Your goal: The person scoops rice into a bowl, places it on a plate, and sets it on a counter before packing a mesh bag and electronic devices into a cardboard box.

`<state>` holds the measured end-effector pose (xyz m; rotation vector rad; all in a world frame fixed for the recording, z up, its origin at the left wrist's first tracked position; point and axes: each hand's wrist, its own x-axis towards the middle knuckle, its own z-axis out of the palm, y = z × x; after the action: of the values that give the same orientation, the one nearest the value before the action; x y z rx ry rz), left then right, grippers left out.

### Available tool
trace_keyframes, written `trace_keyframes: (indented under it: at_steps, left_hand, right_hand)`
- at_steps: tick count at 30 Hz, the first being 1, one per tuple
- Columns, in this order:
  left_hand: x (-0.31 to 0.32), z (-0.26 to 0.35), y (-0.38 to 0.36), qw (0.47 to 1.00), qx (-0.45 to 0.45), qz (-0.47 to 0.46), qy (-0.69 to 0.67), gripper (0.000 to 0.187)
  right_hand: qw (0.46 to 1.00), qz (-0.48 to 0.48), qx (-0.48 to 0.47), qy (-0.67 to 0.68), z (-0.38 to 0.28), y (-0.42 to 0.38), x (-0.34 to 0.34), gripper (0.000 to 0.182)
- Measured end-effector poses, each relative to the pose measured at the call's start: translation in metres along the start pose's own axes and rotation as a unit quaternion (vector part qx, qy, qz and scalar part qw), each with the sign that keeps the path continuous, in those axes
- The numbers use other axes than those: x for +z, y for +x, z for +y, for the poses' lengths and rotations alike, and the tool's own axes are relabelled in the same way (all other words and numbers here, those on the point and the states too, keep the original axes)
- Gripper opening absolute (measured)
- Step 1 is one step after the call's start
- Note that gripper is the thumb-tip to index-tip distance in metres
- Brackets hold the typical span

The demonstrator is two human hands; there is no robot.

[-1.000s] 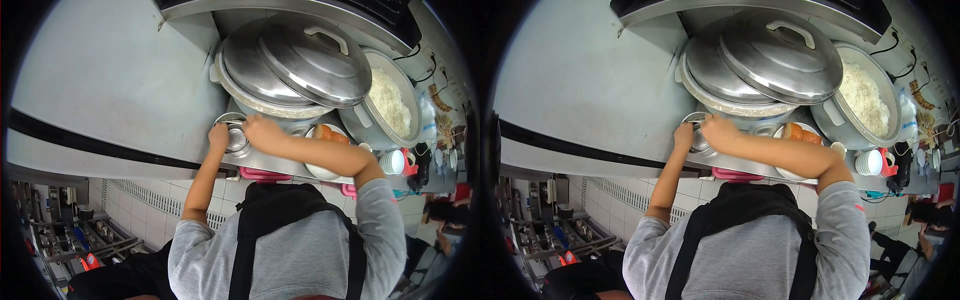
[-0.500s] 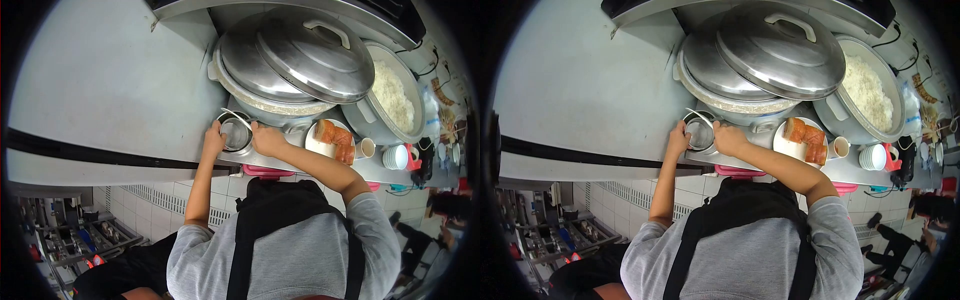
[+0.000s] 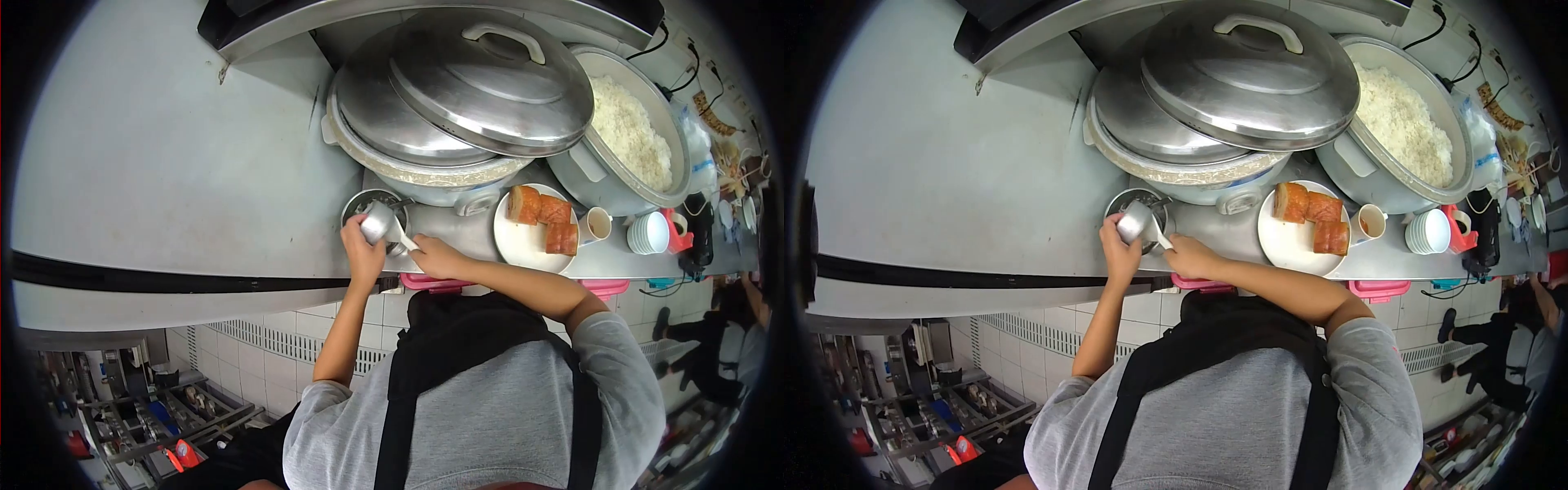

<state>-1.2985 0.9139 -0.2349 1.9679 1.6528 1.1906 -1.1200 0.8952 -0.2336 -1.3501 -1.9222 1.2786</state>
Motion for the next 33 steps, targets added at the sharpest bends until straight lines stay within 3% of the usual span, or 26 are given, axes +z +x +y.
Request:
trace_keyframes:
  at_steps: [2,3,4,6,9,14,16,17,20,21,22,24,26,28,30,33]
  left_hand:
    - [0.002,0.007,-0.005,1.000,-0.005,-0.018,0.009,0.049]
    - [0.002,0.010,-0.007,0.997,0.042,-0.027,0.051,0.049]
    - [0.003,0.013,-0.008,0.991,0.088,-0.034,0.092,0.050]
    - [0.001,0.016,-0.010,0.991,0.087,-0.039,0.095,0.050]
    - [-0.005,0.018,-0.008,0.989,0.105,-0.053,0.093,0.050]
    - [-0.014,0.020,-0.008,0.984,0.163,0.032,0.066,0.051]
    - [-0.009,0.018,-0.010,0.986,0.112,0.119,0.019,0.050]
    - [-0.004,0.017,-0.011,0.983,0.005,0.167,-0.080,0.049]
    - [0.004,0.000,-0.004,0.869,-0.268,0.231,-0.346,0.049]
    - [-0.009,0.017,0.002,0.800,-0.365,0.169,-0.445,0.048]
    - [-0.006,-0.003,-0.002,0.763,-0.393,0.160,-0.487,0.045]
    - [-0.005,-0.015,-0.013,0.741,-0.390,0.154,-0.525,0.036]
    - [-0.004,0.006,-0.016,0.714,-0.405,0.200,-0.534,0.038]
    - [-0.007,0.023,-0.018,0.711,-0.373,0.164,-0.573,0.047]
    - [-0.007,0.042,-0.016,0.705,-0.387,0.158,-0.572,0.043]
    - [-0.003,0.077,-0.020,0.683,-0.380,0.129,-0.610,0.045]
  right_hand:
    - [0.999,0.000,0.031,0.020,-0.002,-0.004,0.001,0.030]
    - [0.997,-0.001,0.060,0.039,-0.006,-0.007,-0.002,0.030]
    - [0.997,-0.002,0.060,0.038,-0.004,-0.009,-0.002,0.030]
    - [0.999,0.043,-0.003,0.006,-0.001,-0.011,-0.004,0.030]
    - [0.999,0.014,0.025,0.044,-0.009,-0.019,-0.014,0.028]
    - [0.998,0.026,0.001,-0.049,-0.037,-0.039,-0.030,0.027]
    - [0.991,0.027,-0.020,-0.130,-0.041,-0.045,-0.035,0.027]
    - [0.988,0.025,-0.021,-0.151,-0.038,-0.046,-0.036,0.027]
    - [0.986,0.017,-0.018,-0.164,-0.039,-0.051,-0.045,0.027]
    - [0.985,0.057,-0.054,-0.156,-0.030,-0.051,-0.041,0.024]
    - [0.984,0.068,-0.044,-0.160,-0.024,-0.049,-0.038,0.024]
    - [0.979,0.130,-0.070,-0.142,-0.022,-0.040,-0.035,0.023]
    - [0.970,0.170,-0.107,-0.134,-0.030,-0.028,-0.034,0.022]
    - [0.959,0.207,-0.145,-0.127,-0.041,-0.015,-0.037,0.022]
    - [0.981,0.141,-0.099,-0.088,-0.052,-0.003,-0.045,0.029]
    - [0.983,0.117,-0.108,-0.095,-0.057,-0.004,-0.062,0.030]
